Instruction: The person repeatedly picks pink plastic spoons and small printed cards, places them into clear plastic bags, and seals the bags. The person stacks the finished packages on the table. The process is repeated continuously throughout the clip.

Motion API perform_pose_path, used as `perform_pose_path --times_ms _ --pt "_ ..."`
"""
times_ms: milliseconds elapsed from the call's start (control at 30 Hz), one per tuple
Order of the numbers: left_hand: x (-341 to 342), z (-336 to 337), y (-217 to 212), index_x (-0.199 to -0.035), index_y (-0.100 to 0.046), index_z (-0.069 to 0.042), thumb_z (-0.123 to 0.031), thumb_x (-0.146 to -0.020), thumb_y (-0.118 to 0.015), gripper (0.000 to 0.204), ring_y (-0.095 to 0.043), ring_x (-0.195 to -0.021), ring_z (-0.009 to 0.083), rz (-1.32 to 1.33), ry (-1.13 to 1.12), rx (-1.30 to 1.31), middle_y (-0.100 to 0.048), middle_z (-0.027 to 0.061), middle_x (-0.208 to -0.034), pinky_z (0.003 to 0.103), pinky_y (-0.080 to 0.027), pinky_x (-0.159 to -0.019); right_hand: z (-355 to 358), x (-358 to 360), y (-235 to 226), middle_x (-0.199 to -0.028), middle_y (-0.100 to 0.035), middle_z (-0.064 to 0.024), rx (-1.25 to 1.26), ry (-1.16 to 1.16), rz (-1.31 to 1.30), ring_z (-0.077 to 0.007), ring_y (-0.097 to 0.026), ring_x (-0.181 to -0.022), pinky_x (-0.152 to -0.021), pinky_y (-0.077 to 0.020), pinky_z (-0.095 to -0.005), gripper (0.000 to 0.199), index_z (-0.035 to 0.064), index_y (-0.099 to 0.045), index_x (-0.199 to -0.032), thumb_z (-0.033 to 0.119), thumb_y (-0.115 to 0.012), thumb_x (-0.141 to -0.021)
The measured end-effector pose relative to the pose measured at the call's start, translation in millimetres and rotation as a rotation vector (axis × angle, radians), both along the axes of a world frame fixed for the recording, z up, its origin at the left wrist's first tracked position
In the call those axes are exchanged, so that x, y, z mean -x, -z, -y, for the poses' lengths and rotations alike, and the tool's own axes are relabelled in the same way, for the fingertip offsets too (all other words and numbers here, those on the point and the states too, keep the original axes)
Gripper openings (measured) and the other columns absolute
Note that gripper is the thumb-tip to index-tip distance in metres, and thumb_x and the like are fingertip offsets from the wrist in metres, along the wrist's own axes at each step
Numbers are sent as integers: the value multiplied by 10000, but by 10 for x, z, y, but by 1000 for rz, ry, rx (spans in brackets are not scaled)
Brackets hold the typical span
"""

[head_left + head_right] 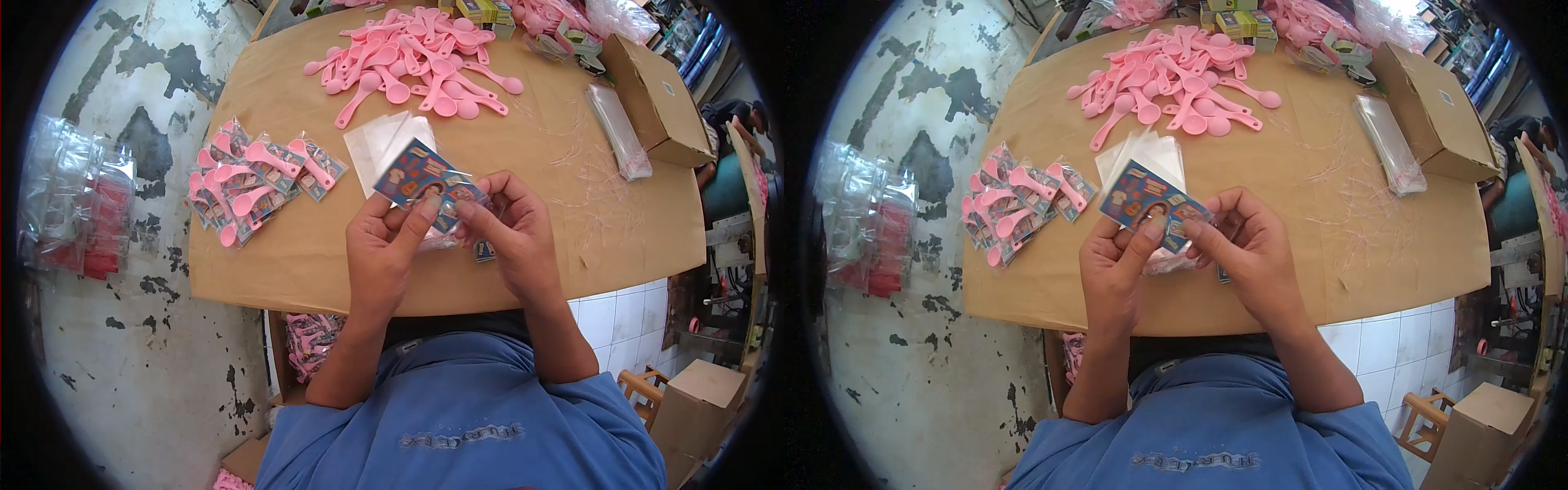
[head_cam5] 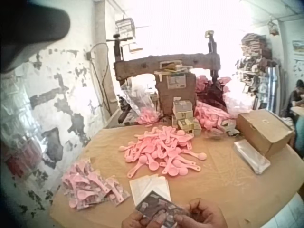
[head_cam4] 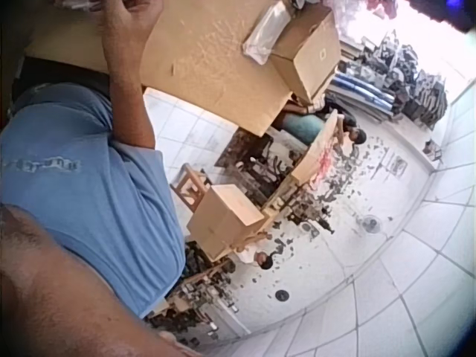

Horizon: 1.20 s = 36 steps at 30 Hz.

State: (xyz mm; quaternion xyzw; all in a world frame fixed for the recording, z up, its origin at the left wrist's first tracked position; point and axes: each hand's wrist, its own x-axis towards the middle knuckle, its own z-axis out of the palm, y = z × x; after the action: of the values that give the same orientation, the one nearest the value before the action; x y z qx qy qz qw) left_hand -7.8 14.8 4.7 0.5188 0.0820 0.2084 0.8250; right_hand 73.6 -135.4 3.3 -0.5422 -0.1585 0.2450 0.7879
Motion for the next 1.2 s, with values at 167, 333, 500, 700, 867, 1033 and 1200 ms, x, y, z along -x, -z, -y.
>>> perform_pose_path --times_ms 167,333,500,700,867,1033,1200 --pt "61 151 23 -1300 -604 48 -57 -996 -668 328 -678 -1062 137 1 0 -57 -719 118 -1176 283 -544 -921 -174 79 9 -969 -687 -24 -78 126 63 -59 -654 -789 -679 -531 -216 211 6 -616 -1132 121 -712 -984" --pt "48 82 44 -1398 -554 25 -37 -1000 -646 413 -637 -1138 131 64 45 -94 -668 114 -1277 303 -519 -982 -143 137 -16 -938 -722 -32 -56 62 57 -48 -635 -755 -633 -502 -207 225 -1 -679 -1158 135 -716 -983" --pt "-40 34 -169 -1622 -238 -90 -19 -1034 -530 661 -565 -1335 287 313 72 330 -541 240 -1444 377 -495 -1082 -147 240 -56 -846 -698 -7 38 55 19 -46 -624 -701 -605 -488 -205 143 25 -671 -1016 142 -736 -968" --pt "-81 31 -86 -1605 -255 -117 -56 -1054 -505 608 -605 -1273 310 439 103 472 -580 259 -1368 449 -524 -1063 -164 300 -71 -776 -625 26 100 12 -39 -29 -562 -652 -580 -444 -193 188 63 -599 -919 145 -767 -944" --pt "-108 57 -2 -1572 -294 -93 -94 -1071 -498 541 -685 -1085 245 487 157 509 -661 198 -1186 431 -570 -975 -249 287 14 -803 -545 46 97 41 98 -14 -505 -708 -641 -430 -176 224 73 -551 -908 112 -769 -936" --pt "-126 64 -13 -1542 -324 -59 -151 -1083 -511 505 -683 -952 212 426 107 556 -654 136 -1035 415 -583 -918 -350 258 86 -857 -504 39 24 184 225 -20 -484 -719 -639 -424 -190 324 84 -538 -943 116 -849 -859" --pt "-110 -47 15 -1486 -384 -59 -186 -1079 -544 455 -651 -898 173 373 46 530 -623 83 -968 409 -574 -908 -167 123 -37 -839 -529 0 247 337 698 -54 -487 -669 -585 -422 -214 359 79 -581 -961 117 -897 -795"
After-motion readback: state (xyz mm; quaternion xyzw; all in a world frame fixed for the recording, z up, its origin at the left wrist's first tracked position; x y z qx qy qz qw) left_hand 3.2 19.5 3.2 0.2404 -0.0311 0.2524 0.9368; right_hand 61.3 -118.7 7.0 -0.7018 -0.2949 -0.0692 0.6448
